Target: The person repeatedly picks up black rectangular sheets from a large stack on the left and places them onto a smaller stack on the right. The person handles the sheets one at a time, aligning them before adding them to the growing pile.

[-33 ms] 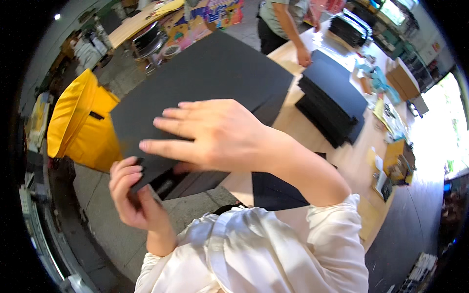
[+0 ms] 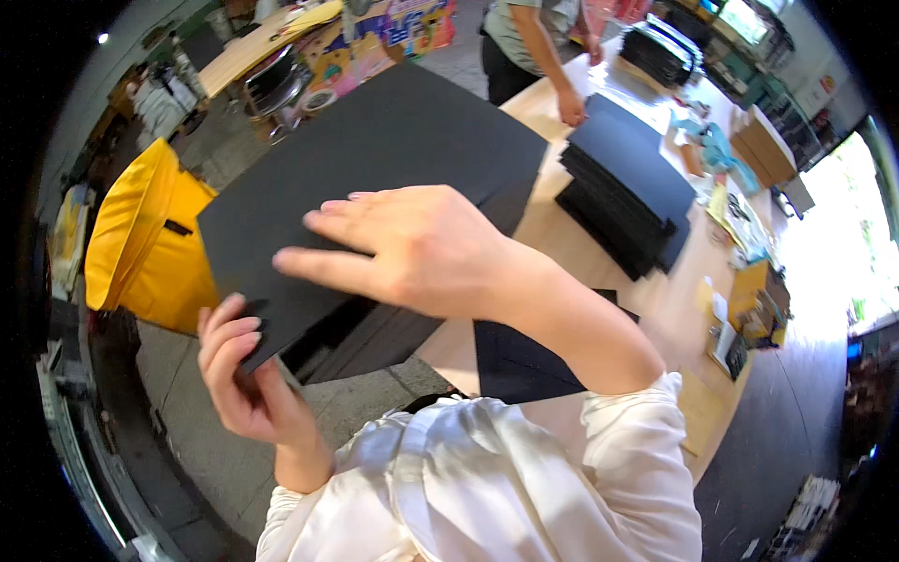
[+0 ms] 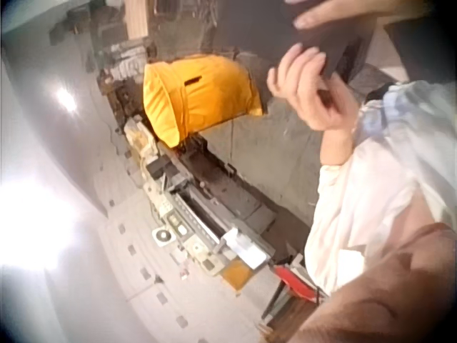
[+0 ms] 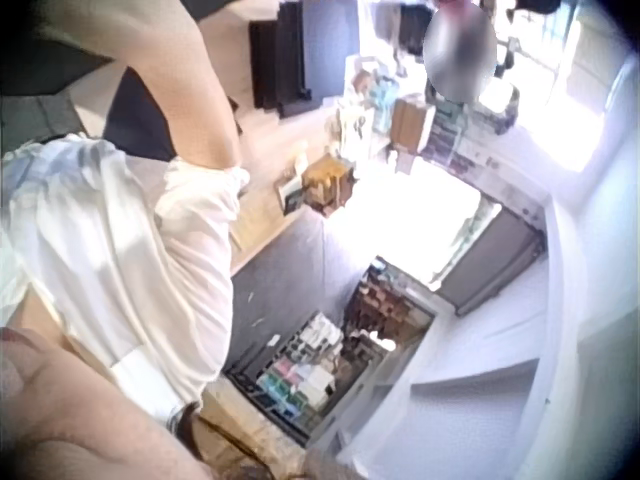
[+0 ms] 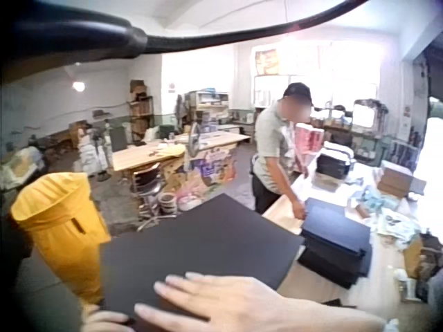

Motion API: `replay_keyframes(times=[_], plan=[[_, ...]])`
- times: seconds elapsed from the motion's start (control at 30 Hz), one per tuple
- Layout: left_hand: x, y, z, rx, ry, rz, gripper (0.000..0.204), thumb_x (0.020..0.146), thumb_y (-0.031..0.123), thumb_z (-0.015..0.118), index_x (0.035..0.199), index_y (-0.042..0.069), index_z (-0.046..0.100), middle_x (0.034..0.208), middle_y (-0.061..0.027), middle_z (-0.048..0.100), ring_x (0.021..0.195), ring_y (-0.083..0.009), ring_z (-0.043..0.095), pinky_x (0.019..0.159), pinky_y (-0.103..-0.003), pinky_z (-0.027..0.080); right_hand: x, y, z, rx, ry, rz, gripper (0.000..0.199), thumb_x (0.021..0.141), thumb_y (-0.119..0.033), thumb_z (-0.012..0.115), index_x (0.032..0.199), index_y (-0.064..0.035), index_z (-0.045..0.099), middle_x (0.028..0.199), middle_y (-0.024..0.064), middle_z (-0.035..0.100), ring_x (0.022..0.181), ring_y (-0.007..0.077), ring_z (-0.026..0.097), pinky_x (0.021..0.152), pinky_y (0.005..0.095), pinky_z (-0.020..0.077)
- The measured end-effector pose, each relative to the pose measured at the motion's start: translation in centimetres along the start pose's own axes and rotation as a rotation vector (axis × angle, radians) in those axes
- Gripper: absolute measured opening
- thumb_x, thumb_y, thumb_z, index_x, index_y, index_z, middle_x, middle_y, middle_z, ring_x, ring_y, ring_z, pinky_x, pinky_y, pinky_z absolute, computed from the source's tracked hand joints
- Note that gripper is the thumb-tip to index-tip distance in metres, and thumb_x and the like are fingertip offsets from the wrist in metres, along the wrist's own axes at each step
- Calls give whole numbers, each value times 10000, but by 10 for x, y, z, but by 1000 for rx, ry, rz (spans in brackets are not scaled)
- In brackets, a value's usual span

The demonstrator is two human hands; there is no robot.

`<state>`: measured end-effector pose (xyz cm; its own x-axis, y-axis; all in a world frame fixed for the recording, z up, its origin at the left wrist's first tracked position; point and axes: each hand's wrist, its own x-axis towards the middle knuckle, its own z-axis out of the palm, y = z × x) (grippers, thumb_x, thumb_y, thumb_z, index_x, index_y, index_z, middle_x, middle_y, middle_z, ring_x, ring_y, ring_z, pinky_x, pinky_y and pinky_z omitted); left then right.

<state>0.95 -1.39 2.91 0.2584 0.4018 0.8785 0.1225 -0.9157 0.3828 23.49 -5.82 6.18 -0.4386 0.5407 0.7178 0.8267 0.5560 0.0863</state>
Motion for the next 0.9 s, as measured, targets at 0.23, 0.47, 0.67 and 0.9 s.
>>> replay_keyframes(times=[0.23, 0.47, 0.67, 0.9], plan=[[-48, 18, 19, -463, 30, 492, 179, 783, 131, 669, 958, 120, 633, 916, -58, 630, 871, -253, 616, 785, -384, 497, -135, -31, -105, -412, 252, 302, 378, 831, -92, 540, 1187, -97, 666, 1174, 210, 628, 1101, 327, 618, 924, 424, 493], [-218, 3, 146, -607, -799, -805, 333, 882, 62, 613, 1199, 18, 523, 1207, -136, 553, 1114, -236, 552, 965, -352, 436, -330, -126, 1, -707, -100, 890, 390, 783, -23, 544, 1123, -118, 707, 1272, 180, 604, 1151, 309, 610, 962, 399, 503], [-310, -12, 213, -479, -719, -1624, 598, 862, 120, 625, 1372, -36, 353, 1427, -186, 399, 1334, -270, 387, 1112, -355, 299, -397, -172, 38, -235, -304, 1163, 411, 734, -256, 755, 1111, -107, 686, 1229, 136, 627, 1191, 320, 572, 1007, 421, 464], [-310, 20, 244, -374, -677, -1437, 740, 806, 155, 665, 1405, -67, 291, 1474, -251, 299, 1381, -363, 292, 1144, -416, 232, -513, -121, -17, -607, 381, 2058, 684, 802, -232, 734, 1347, 70, 451, 1345, 294, 485, 1264, 395, 462, 1099, 450, 304]])
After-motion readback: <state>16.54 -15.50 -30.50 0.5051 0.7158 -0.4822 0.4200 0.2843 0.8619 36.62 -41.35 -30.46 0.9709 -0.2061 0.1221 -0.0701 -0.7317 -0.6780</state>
